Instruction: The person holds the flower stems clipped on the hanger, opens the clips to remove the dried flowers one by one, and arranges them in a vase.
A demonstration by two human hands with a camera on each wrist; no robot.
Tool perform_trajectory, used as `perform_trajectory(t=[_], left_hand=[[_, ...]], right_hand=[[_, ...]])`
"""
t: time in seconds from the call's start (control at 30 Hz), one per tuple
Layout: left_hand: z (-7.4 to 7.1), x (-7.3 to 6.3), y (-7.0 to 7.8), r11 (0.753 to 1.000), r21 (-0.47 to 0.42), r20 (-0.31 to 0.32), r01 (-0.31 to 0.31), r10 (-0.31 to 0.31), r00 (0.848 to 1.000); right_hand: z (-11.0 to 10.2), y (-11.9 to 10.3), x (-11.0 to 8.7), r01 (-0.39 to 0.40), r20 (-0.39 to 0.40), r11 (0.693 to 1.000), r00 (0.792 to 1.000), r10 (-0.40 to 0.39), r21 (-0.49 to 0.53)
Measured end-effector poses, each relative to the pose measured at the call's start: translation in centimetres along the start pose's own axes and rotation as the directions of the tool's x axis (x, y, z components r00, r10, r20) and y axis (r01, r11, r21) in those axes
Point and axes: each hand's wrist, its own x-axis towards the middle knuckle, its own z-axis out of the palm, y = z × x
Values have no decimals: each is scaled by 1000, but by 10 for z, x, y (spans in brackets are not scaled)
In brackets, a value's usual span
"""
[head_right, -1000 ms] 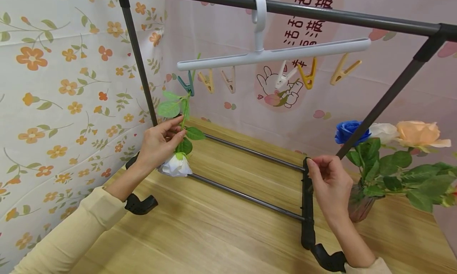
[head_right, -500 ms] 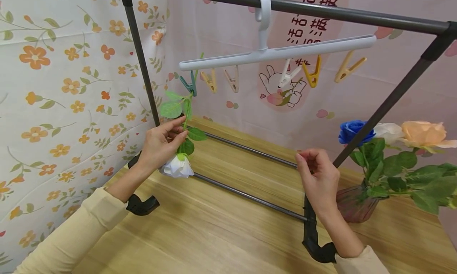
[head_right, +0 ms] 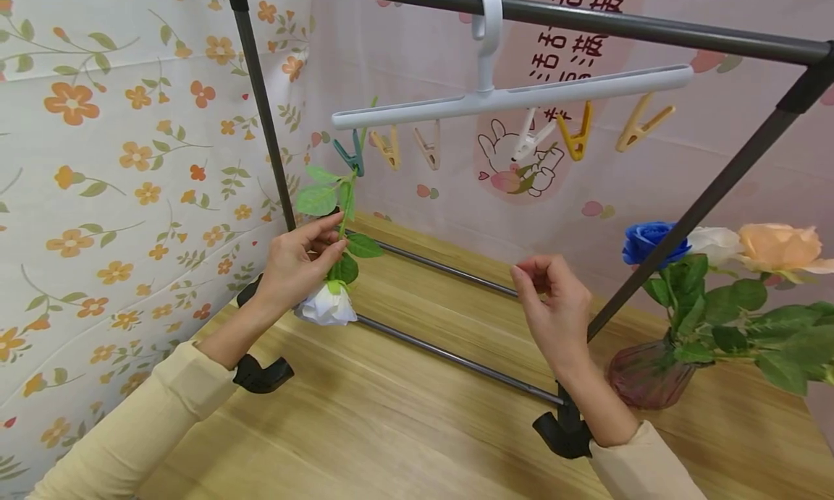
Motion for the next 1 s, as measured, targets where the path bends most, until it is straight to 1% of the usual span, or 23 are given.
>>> perform_trajectory(t=[0.3, 0.63, 0.9, 1.0], left_hand=[[-1, 0, -1, 1000, 0, 1, -24, 24, 1000], [-2, 0, 0, 999, -13, 5, -33, 33, 999], [-2, -1, 1, 999, -24, 10, -26, 27, 1000], [-2, -1, 2, 999, -20, 12, -25, 25, 1000]], right_hand=[[15, -4, 9, 49, 8, 998, 999, -49, 27], [25, -8, 17, 71, 37, 997, 997, -72, 26], [38, -16, 32, 90, 71, 996, 993, -91, 13], [43, -20, 40, 115, 78, 993, 990, -113, -15]])
